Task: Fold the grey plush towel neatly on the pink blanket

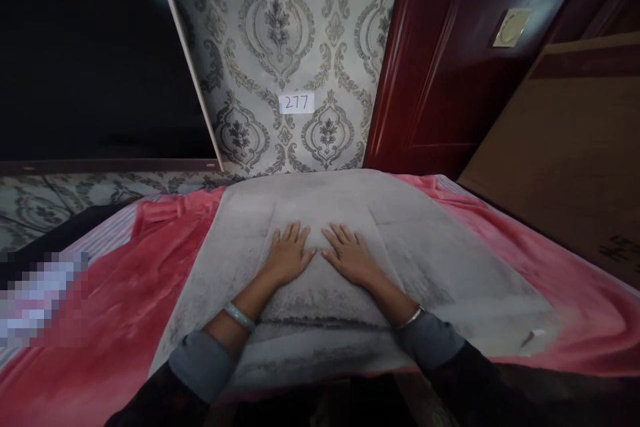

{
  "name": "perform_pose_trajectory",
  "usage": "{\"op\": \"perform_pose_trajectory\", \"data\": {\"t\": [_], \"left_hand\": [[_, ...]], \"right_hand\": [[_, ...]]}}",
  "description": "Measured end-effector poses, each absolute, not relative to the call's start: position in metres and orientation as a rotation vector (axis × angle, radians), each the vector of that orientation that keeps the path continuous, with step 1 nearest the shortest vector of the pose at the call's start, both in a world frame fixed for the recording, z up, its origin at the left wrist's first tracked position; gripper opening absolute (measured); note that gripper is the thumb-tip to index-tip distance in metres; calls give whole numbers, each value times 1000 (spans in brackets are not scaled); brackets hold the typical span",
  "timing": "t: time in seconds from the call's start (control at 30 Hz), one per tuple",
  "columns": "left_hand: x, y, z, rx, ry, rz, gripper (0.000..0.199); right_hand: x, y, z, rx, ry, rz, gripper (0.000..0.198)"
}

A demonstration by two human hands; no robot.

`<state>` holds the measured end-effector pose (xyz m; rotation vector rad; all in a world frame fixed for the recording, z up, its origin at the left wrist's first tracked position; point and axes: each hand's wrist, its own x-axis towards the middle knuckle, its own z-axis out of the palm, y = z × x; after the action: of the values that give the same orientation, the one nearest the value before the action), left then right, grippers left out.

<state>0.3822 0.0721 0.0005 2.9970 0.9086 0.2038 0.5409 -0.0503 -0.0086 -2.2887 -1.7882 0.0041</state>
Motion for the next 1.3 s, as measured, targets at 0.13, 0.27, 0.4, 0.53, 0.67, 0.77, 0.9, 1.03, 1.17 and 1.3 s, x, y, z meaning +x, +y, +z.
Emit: {"op": "perform_pose_trajectory", "data": {"t": [0.13, 0.27, 0.4, 0.53, 0.67, 0.77, 0.9, 1.03, 1.17, 1.3], "left_hand": [[383, 73, 4, 3000, 919, 196, 67], [381, 78, 2, 3010, 886, 194, 69], [376, 84, -1, 3016, 828, 195, 68], [367, 84, 1, 3019, 822, 211, 67], [351, 83, 7, 3016, 865, 147, 68], [334, 84, 13, 2995, 924, 88, 67], [311, 72, 25, 2937, 1147, 113, 64], [307, 27, 36, 2970, 907, 307, 55], [317, -20, 25, 2968, 576, 267, 57], [316, -34, -11, 3042, 656, 343, 73]], "right_hand": [[545, -53, -7, -2281, -1793, 12, 62], [556, -61, -14, -2316, -1766, -9, 65], [575, -77, -23, -2346, -1755, -36, 65], [590, -95, -27, -2414, -1693, -6, 66], [598, -113, -29, -2469, -1605, 65, 68], [608, -126, -29, -2428, -1612, 131, 68], [620, -130, -21, -2460, -1570, 189, 65], [599, -97, 2, -2348, -1688, 86, 58], [553, -45, 16, -2000, -2063, 90, 54], [540, -9, 10, -1866, -2275, 167, 54]]}}
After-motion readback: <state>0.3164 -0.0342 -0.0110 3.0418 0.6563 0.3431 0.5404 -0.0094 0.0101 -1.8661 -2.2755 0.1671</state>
